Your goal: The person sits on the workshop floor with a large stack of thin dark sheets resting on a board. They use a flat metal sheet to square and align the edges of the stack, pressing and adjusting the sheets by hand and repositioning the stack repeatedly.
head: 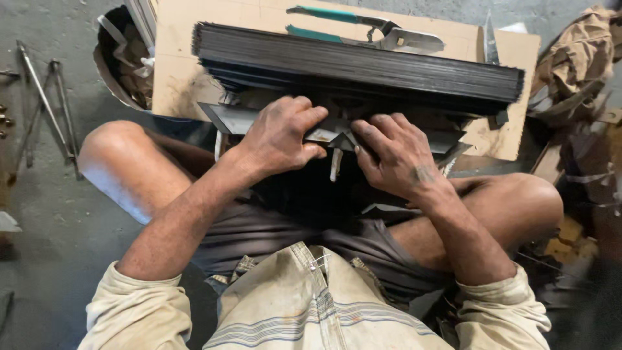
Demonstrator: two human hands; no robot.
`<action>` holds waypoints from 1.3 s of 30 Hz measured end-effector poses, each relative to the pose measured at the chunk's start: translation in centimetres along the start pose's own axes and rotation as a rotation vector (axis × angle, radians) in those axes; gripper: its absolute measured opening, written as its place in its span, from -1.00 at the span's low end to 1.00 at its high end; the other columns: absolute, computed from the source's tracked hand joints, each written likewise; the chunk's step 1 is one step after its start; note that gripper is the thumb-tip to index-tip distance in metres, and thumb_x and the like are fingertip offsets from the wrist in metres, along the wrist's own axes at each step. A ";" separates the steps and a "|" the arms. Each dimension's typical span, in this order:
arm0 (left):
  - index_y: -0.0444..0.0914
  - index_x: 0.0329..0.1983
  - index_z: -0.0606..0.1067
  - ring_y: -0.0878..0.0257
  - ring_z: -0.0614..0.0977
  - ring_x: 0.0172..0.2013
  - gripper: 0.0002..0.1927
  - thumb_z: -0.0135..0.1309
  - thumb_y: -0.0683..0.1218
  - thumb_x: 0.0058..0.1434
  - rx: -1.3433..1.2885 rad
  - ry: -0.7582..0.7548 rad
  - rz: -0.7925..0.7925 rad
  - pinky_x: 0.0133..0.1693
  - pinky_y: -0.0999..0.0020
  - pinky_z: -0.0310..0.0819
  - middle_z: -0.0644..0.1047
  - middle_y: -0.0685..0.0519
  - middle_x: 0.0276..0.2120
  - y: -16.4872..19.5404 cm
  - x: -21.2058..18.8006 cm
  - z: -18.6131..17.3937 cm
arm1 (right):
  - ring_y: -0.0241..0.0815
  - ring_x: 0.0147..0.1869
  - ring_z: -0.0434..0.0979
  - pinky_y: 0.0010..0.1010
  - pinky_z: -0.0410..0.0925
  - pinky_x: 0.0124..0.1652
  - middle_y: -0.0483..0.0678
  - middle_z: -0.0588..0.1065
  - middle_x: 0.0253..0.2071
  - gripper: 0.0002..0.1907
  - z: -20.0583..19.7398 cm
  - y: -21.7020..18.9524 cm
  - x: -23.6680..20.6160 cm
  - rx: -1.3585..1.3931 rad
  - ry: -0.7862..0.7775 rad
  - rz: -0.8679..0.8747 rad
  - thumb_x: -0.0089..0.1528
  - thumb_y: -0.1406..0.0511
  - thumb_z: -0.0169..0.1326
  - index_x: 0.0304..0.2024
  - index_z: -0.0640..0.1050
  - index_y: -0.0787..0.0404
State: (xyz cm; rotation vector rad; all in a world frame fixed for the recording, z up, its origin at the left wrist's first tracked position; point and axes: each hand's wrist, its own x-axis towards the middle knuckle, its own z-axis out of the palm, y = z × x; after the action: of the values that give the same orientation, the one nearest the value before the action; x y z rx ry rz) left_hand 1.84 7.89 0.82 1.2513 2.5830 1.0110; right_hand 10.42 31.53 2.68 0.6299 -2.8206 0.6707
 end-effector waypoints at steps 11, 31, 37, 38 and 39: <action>-0.29 -0.03 0.56 -0.08 0.59 -0.19 -0.52 0.38 0.00 0.03 0.024 0.039 0.155 -0.14 0.06 0.49 0.56 -0.09 -0.26 -2.5 0.4 0.8 | 0.13 -0.02 0.59 -0.12 0.44 -0.02 0.09 0.60 -0.14 -0.60 0.8 2.3 1.2 0.169 -0.027 0.120 0.11 0.19 0.37 -0.07 0.64 0.26; -0.22 -0.26 0.48 -0.02 0.54 -0.26 -0.52 0.37 0.12 -0.13 0.081 0.049 0.115 -0.33 0.03 0.39 0.49 -0.03 -0.34 0.7 0.8 0.5 | 0.14 -0.20 0.52 -0.12 0.42 -0.19 0.07 0.49 -0.25 -0.66 0.7 0.3 1.1 0.070 0.054 0.081 0.00 0.31 0.30 -0.19 0.54 0.24; -0.24 -0.22 0.45 0.06 0.52 -0.33 -0.58 0.31 0.07 -0.02 -0.061 0.052 0.117 -0.38 0.10 0.35 0.44 0.03 -0.40 0.0 0.4 1.1 | 0.16 -0.19 0.55 -0.11 0.43 -0.19 0.12 0.53 -0.21 -0.54 1.6 1.0 -1.0 0.034 0.044 0.132 -0.02 0.21 0.35 -0.14 0.55 0.27; -0.25 -0.20 0.45 0.08 0.52 -0.33 -0.59 0.29 0.05 0.01 -0.097 0.065 0.113 -0.38 0.13 0.36 0.43 0.03 -0.40 -0.1 0.5 1.2 | 0.16 -0.21 0.55 -0.12 0.43 -0.21 0.13 0.53 -0.22 -0.53 1.8 1.1 -1.4 0.025 0.051 0.135 -0.02 0.19 0.37 -0.14 0.56 0.27; -0.24 -0.22 0.44 0.09 0.51 -0.36 -0.67 0.26 0.02 0.09 -0.130 0.045 0.100 -0.39 0.14 0.36 0.42 0.04 -0.41 -0.2 0.4 1.3 | 0.15 -0.20 0.57 -0.12 0.45 -0.19 0.12 0.54 -0.22 -0.54 2.0 1.2 -1.8 0.006 0.051 0.161 -0.01 0.19 0.38 -0.14 0.57 0.25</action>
State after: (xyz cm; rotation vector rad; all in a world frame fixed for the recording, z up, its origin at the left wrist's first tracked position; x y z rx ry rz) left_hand 1.92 8.74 -0.18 1.3507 2.4632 1.2174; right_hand 11.34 32.21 -0.06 0.3835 -2.8444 0.7114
